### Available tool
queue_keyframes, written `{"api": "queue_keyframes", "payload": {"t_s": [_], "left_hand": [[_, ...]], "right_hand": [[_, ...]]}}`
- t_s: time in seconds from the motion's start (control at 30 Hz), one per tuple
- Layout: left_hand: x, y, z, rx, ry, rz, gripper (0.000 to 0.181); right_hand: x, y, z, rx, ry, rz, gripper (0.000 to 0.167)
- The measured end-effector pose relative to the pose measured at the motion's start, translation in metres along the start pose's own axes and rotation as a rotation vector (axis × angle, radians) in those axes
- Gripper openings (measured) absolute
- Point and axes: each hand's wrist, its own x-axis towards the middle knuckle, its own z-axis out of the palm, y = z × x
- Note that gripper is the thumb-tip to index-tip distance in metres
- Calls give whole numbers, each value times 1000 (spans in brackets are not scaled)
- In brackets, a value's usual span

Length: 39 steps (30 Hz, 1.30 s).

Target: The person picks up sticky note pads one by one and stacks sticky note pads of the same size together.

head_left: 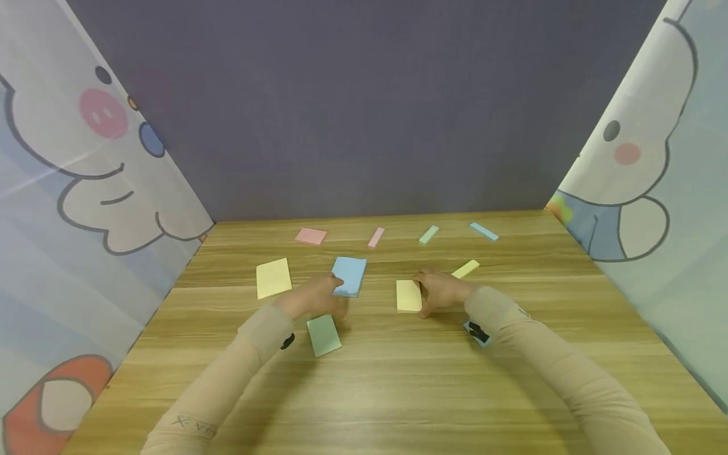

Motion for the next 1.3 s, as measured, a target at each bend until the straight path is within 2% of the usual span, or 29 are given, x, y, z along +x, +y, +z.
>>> {"api": "queue_keyframes", "payload": {"t_s": [0.13, 0.2, 0.3, 0.4, 0.5, 0.57, 0.77, 1.07, 1.3], "left_hand": [[-14, -5, 5, 83, -30, -62, 85], [-20, -8, 9, 138, -51, -54, 88], [-28, -11, 15, 152, -85, -51, 89], [-34, -12, 21, 150, -104, -83, 93], [-37, -11, 26, 176, -95, -112, 99], [-38, -11, 30, 209, -72, -111, 100], [-39, -11, 39, 262, -9, -95, 90], [-38, -11, 40, 216, 8, -110, 79], [-38, -10, 39, 217, 18, -79, 67]], "right_hand": [[1, 0, 1, -5, -10, 1, 90], [0, 0, 1, -11, -10, 4, 90], [0, 0, 1, -20, -8, 4, 90], [-1, 0, -1, -22, -7, 2, 90], [-2, 0, -2, -18, -3, 4, 90], [-1, 0, -1, -24, 0, 3, 90], [2, 3, 2, -26, 1, 3, 91], [0, 5, 2, -13, 0, 0, 91], [1, 3, 2, -21, -1, 4, 90]]}}
